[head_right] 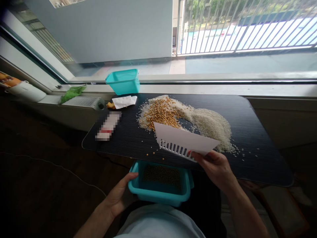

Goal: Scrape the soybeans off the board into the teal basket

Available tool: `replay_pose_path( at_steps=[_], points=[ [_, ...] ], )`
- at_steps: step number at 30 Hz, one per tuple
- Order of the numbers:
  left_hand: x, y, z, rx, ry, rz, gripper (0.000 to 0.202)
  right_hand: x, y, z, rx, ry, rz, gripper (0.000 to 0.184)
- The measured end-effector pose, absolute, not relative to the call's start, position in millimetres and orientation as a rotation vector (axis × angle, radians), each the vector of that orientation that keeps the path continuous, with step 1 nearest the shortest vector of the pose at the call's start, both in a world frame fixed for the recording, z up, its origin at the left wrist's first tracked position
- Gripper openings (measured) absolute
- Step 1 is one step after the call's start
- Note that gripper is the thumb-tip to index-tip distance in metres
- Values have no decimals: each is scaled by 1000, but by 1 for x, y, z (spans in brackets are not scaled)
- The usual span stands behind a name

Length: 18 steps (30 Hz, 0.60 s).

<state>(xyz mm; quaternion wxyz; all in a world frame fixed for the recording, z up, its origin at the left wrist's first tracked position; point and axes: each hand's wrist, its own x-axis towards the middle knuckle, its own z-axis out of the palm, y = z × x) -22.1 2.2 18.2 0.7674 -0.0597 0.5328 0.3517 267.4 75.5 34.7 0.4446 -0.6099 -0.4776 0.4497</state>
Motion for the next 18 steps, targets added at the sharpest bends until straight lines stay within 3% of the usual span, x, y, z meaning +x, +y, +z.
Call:
replay_pose_path(
  at_steps=[18],
  points=[
    [-41,0,14,-114,1163,795,45,228,75,32,-1402,-1377,1270,48]
  ],
)
